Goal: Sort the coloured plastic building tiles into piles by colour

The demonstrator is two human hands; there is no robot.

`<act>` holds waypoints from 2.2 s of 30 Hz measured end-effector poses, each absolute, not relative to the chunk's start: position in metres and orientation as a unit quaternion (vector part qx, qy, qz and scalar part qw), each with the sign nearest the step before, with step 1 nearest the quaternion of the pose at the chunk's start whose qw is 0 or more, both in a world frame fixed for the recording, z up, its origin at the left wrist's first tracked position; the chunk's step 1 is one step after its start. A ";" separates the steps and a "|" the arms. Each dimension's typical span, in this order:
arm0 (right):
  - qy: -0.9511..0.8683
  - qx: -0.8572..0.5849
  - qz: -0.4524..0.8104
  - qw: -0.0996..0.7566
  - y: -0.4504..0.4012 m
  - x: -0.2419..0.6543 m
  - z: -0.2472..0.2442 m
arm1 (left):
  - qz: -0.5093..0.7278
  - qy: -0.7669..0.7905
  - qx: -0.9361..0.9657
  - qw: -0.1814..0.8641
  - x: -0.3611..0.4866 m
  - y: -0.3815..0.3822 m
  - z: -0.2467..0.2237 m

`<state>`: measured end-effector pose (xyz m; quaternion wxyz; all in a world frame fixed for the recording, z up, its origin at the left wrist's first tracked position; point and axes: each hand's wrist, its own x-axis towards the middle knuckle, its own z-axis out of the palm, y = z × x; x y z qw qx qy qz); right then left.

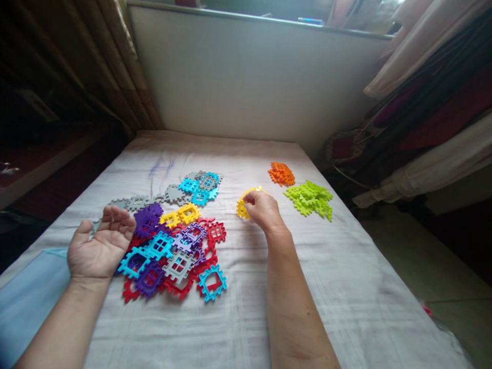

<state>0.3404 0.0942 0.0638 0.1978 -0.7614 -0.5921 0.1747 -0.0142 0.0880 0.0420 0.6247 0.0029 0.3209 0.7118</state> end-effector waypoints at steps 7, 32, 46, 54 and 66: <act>-0.587 -0.788 0.087 0.166 0.091 0.342 0.072 | 0.708 0.316 0.007 0.631 -0.016 0.087 0.042; -0.802 -0.580 0.108 0.100 0.091 0.238 0.027 | 0.707 0.296 0.036 0.641 -0.019 0.086 0.034; -0.749 -0.635 0.100 0.163 0.096 0.265 0.046 | 0.701 0.301 0.040 0.646 -0.020 0.087 0.035; -0.587 -0.789 0.072 0.169 0.087 0.353 0.077 | 0.692 0.287 0.071 0.658 -0.025 0.087 0.028; -0.567 -0.812 0.085 0.110 0.084 0.368 0.071 | 0.707 0.312 0.039 0.634 -0.017 0.087 0.037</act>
